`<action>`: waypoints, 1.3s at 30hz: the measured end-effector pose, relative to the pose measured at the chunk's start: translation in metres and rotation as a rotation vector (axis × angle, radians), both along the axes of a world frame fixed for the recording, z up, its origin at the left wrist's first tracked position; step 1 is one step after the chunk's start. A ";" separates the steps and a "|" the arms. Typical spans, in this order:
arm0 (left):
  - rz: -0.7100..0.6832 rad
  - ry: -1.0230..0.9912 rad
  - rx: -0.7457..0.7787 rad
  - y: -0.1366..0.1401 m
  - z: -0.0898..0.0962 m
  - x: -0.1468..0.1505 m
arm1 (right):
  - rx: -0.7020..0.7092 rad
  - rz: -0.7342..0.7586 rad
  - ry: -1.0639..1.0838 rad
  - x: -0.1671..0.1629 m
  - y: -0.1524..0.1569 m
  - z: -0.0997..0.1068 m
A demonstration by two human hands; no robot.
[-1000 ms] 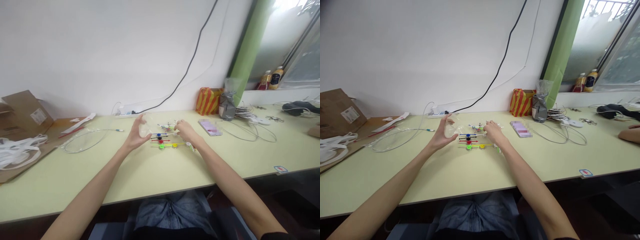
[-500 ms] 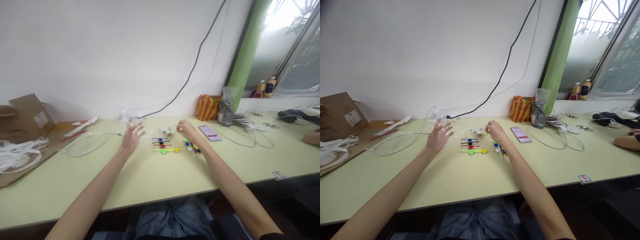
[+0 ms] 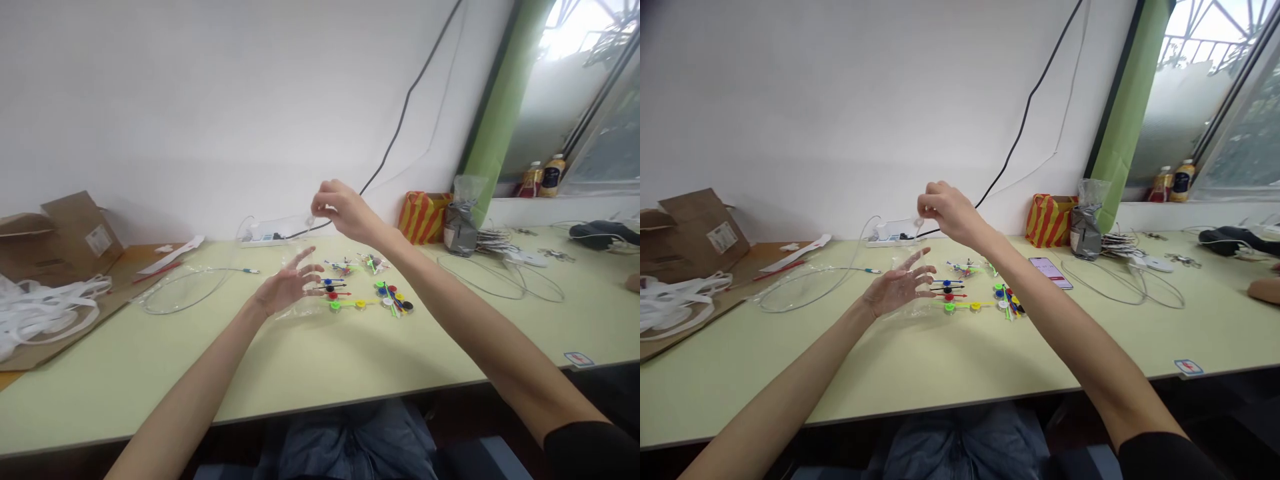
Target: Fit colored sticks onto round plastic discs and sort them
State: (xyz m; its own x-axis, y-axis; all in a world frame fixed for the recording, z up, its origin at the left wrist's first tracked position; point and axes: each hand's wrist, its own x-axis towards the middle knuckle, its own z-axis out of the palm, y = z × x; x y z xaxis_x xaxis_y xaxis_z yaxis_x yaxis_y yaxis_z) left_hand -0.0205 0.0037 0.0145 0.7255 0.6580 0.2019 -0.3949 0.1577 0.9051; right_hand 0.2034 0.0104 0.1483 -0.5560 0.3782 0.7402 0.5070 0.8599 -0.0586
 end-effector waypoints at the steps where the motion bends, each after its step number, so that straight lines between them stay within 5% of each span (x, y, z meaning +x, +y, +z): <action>1: -0.006 0.008 0.009 -0.001 0.000 0.000 | -0.022 0.026 -0.065 -0.006 0.001 0.002; 6: 0.006 0.036 0.030 -0.004 0.000 0.001 | -0.229 0.184 -0.275 -0.027 0.005 -0.010; 10: 0.029 0.037 0.032 -0.004 -0.001 0.001 | -0.284 0.207 -0.041 -0.017 0.006 -0.014; 13: 0.031 0.021 0.001 -0.001 -0.005 0.000 | -0.316 0.080 0.048 0.010 0.006 -0.018; 19: 0.005 0.052 -0.006 0.001 -0.010 0.000 | -0.785 -0.197 -0.571 0.067 -0.005 -0.075; 23: 0.000 0.083 0.021 0.001 -0.012 0.000 | -0.676 -0.293 -0.700 0.076 -0.019 -0.123; 26: 0.001 0.095 0.039 0.001 -0.015 0.001 | -0.562 -0.255 -0.715 0.073 -0.030 -0.134; 29: -0.047 0.085 0.050 0.000 -0.015 0.002 | -0.561 -0.223 -0.662 0.072 -0.040 -0.116; 35: -0.098 0.114 0.088 -0.002 -0.012 0.001 | -0.793 -0.188 -0.555 0.081 -0.051 -0.036; 39: -0.105 0.107 0.092 -0.003 -0.012 0.002 | -0.626 -0.085 -0.347 0.076 -0.045 0.006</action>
